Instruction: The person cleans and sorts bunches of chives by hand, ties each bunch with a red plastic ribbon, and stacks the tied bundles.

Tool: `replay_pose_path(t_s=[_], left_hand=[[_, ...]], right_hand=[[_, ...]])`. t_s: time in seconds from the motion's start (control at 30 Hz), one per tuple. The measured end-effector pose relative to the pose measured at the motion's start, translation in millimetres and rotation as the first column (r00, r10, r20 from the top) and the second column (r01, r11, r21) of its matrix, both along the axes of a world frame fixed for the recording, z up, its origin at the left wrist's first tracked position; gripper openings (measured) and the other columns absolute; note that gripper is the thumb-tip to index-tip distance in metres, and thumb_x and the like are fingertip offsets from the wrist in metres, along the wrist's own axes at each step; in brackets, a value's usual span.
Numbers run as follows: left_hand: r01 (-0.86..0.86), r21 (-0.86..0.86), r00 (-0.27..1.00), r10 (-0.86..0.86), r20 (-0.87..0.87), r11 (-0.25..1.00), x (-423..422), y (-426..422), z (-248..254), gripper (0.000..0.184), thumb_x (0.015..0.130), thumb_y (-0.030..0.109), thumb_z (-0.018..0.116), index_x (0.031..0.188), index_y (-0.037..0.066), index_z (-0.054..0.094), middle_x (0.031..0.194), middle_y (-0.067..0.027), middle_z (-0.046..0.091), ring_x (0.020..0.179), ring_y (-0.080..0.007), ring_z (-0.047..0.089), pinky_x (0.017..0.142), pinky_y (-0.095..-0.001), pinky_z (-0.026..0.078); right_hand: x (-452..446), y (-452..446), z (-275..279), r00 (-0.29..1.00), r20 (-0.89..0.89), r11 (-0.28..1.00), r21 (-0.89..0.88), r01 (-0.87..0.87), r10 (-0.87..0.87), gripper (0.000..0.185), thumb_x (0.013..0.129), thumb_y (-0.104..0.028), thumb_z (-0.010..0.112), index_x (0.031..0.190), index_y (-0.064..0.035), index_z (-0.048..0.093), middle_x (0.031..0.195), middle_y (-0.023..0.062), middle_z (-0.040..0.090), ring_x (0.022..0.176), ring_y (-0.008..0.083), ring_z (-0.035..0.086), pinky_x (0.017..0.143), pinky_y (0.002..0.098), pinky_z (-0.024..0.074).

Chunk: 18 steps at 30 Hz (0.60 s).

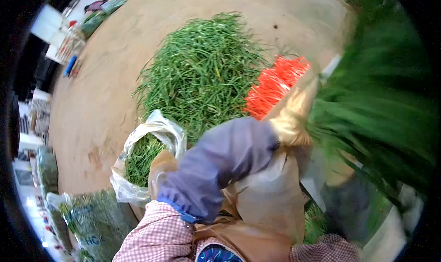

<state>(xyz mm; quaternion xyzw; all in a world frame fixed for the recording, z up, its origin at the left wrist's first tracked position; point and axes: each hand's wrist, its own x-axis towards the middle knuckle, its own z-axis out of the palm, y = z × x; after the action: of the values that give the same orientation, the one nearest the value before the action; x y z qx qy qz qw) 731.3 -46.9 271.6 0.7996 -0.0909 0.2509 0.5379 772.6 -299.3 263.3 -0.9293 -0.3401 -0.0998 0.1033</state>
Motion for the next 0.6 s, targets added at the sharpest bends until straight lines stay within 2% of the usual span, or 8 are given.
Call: replay_pose_path(t_s=[0.07,0.13,0.2,0.3,0.43,0.47,0.57,0.6], left_hand=[[-0.025,0.165,0.999,0.022,0.023,0.986,-3,4,-25,0.108,0.055,0.038,0.089,0.141,0.003,0.035,0.122,-0.0195,0.054,0.115,-0.0366,0.054,0.102,-0.0528,0.036],[-0.031,0.309,0.999,0.038,-0.014,0.950,-5,4,-52,0.096,0.057,0.037,0.088,0.136,0.004,0.042,0.117,-0.0181,0.058,0.109,-0.0351,0.058,0.096,-0.0498,0.042],[-0.016,0.454,1.000,0.023,-0.010,0.891,1,11,-52,0.085,0.060,0.036,0.086,0.130,0.005,0.049,0.111,-0.0166,0.062,0.103,-0.0336,0.062,0.090,-0.0468,0.047],[-0.026,0.342,0.997,0.000,0.077,0.939,0,13,-21,0.084,0.059,0.036,0.086,0.129,0.005,0.052,0.113,-0.0169,0.061,0.108,-0.0357,0.058,0.091,-0.0438,0.047],[0.015,0.496,0.999,0.003,-0.035,0.868,9,12,32,0.095,0.052,0.045,0.087,0.127,0.001,0.048,0.106,-0.0173,0.063,0.105,-0.0316,0.061,0.095,-0.0530,0.041],[0.190,0.718,0.952,0.054,-0.302,0.669,14,11,68,0.098,0.049,0.044,0.088,0.128,0.002,0.046,0.106,-0.0152,0.065,0.103,-0.0302,0.063,0.094,-0.0500,0.043],[0.401,0.677,0.879,-0.052,-0.474,0.616,32,14,84,0.111,0.053,0.045,0.088,0.143,0.005,0.035,0.121,-0.0161,0.060,0.118,-0.0324,0.057,0.100,-0.0515,0.040],[0.422,0.681,0.872,-0.063,-0.485,0.599,37,12,66,0.110,0.055,0.047,0.087,0.144,0.007,0.035,0.127,-0.0142,0.058,0.123,-0.0320,0.053,0.108,-0.0542,0.033]], right_hand=[[-14,2,-14,0.943,-0.320,0.983,0.120,0.137,-0.092,0.030,0.099,-0.019,0.051,0.123,-0.0031,0.057,0.119,0.0128,0.059,0.106,0.0263,0.057,0.084,0.0366,0.0493],[-25,1,-3,0.904,-0.418,0.960,0.207,0.187,-0.087,0.028,0.099,-0.020,0.050,0.120,-0.0026,0.058,0.113,0.0125,0.060,0.100,0.0253,0.058,0.081,0.0359,0.0492],[-31,9,3,0.878,-0.474,0.940,0.264,0.215,-0.068,0.027,0.099,-0.021,0.049,0.117,-0.0022,0.059,0.106,0.0122,0.061,0.094,0.0243,0.058,0.077,0.0353,0.0492],[-42,12,8,0.851,-0.524,0.926,0.306,0.219,-0.028,0.027,0.099,-0.022,0.048,0.112,-0.0015,0.060,0.097,0.0117,0.062,0.085,0.0228,0.059,0.071,0.0343,0.0492],[-51,41,20,0.820,-0.570,0.859,0.446,0.253,0.054,0.028,0.099,-0.023,0.047,0.105,-0.0006,0.063,0.084,0.0110,0.064,0.073,0.0208,0.061,0.064,0.0329,0.0491],[-49,50,21,0.809,-0.580,0.822,0.502,0.269,0.089,0.029,0.099,-0.023,0.047,0.104,-0.0004,0.063,0.081,0.0109,0.065,0.070,0.0203,0.061,0.062,0.0326,0.0491],[-42,59,-14,0.749,-0.561,0.553,0.770,0.317,0.352,0.026,0.097,-0.023,0.051,0.098,-0.0009,0.064,0.064,0.0070,0.063,0.050,0.0155,0.056,0.048,0.0313,0.0454],[-53,74,-9,0.760,-0.600,0.474,0.760,0.445,0.250,0.022,0.096,-0.020,0.052,0.094,-0.0011,0.064,0.062,0.0061,0.062,0.046,0.0135,0.053,0.042,0.0288,0.0404]])
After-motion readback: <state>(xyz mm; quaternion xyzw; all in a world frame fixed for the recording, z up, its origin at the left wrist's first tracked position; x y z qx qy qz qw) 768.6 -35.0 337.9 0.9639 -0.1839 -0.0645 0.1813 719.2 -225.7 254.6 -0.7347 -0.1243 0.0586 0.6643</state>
